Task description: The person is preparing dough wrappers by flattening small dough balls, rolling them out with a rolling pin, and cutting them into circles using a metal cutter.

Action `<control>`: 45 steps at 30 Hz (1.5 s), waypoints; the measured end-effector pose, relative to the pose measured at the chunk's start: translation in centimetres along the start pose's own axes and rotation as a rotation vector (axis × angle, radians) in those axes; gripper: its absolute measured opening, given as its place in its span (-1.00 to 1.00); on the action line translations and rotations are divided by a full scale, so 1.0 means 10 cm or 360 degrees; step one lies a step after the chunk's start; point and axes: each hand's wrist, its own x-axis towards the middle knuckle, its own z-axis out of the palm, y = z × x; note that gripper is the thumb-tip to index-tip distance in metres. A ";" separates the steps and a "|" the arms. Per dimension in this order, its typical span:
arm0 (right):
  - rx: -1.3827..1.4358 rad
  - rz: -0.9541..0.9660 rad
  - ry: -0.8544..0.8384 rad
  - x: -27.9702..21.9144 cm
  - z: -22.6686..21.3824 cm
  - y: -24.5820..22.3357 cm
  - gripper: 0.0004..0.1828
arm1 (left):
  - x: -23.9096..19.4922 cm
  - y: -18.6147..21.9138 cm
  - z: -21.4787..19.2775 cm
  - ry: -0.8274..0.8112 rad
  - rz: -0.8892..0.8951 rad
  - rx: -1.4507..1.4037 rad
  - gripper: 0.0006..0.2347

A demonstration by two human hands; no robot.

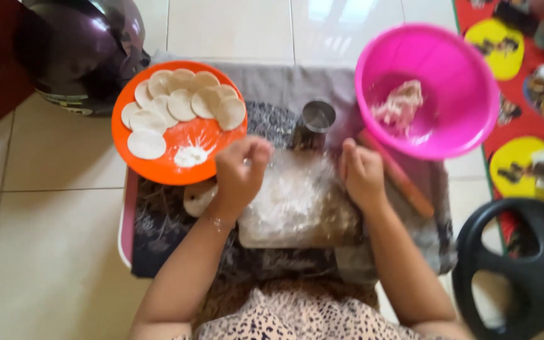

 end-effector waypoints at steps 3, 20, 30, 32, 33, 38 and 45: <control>0.0139 0.0029 -0.0038 -0.07 0.04 -0.18 -0.20 | -0.03 -0.21 -0.05 0.0166 0.0504 0.0379 -0.79; 0.0210 -0.0135 0.0193 0.05 0.16 -0.35 -0.23 | 0.09 0.01 -0.26 0.0144 0.1198 0.0582 -0.69; -0.0532 -0.0720 0.0215 0.18 0.08 -0.53 -0.37 | 0.14 -0.02 -0.17 0.0207 0.1096 0.0358 -0.70; -0.0606 -0.0747 0.0217 0.14 0.08 -0.50 -0.38 | 0.10 -0.02 -0.18 0.0194 0.1087 0.0415 -0.70; -0.0645 -0.0758 0.0194 0.13 0.09 -0.50 -0.39 | 0.13 0.00 -0.18 0.0219 0.1146 0.0425 -0.70; -0.0623 -0.0780 0.0191 0.04 0.14 -0.55 -0.42 | 0.01 -0.17 -0.18 0.0269 0.1303 0.0504 -0.70; -0.0740 -0.0657 0.0138 0.06 0.13 -0.52 -0.76 | 0.06 -0.23 -0.18 0.0341 0.1345 0.0622 -0.70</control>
